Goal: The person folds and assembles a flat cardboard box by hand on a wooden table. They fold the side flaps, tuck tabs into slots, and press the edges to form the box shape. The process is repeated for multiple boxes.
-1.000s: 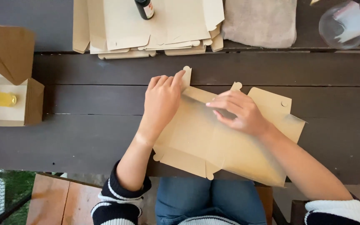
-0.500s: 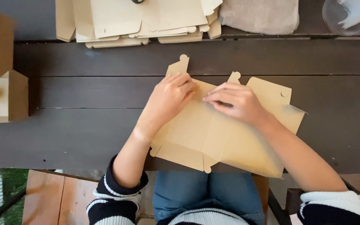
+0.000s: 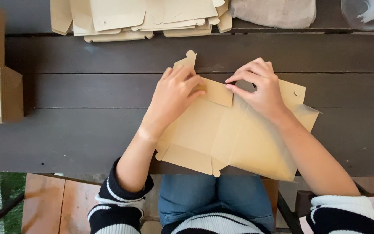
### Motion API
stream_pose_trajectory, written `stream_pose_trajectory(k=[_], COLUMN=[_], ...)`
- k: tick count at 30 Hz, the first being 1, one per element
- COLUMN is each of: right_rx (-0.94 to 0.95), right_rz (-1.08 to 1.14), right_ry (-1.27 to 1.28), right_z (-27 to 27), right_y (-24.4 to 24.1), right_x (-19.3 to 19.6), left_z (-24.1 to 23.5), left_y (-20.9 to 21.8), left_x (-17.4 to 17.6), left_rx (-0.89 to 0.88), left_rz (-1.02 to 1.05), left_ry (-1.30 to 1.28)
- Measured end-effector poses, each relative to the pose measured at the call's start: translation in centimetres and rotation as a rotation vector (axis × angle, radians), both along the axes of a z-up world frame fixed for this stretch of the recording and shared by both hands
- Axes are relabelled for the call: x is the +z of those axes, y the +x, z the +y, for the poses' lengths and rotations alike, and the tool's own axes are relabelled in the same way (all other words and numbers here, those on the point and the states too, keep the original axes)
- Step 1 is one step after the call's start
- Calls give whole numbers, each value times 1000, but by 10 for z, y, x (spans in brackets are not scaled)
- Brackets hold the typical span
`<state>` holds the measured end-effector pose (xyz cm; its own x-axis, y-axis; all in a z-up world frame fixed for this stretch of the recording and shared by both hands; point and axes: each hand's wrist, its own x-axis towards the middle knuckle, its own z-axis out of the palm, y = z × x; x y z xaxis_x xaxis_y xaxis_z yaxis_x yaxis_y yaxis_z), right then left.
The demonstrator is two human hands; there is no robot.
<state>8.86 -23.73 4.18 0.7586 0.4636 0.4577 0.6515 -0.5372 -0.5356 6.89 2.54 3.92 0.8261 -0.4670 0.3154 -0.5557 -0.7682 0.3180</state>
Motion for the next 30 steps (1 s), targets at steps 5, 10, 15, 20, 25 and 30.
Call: stream_pose_trajectory(k=[5,10,15,20,25,30], right_rx=[-40,-87,-96,-104,-79,-33], right_rz=[53,124,88,80,93,38], right_ry=[-33,-111,-216,-284,-296,-314], right_z=[1,1,4,13,30,51], right_y=[-1,0,-1,3,10,19], right_x=[1,0,1,-3,-2,-6], left_z=[2,4,2,2,3,3], left_y=[2,4,4,7,8,8], left_x=[15,3,-3,-19,-22,-26], left_rx=[265,426,442,474,477,490], left_rz=[79,201,197,93,68,-19], left_ry=[-63,-46,33,108,116,183])
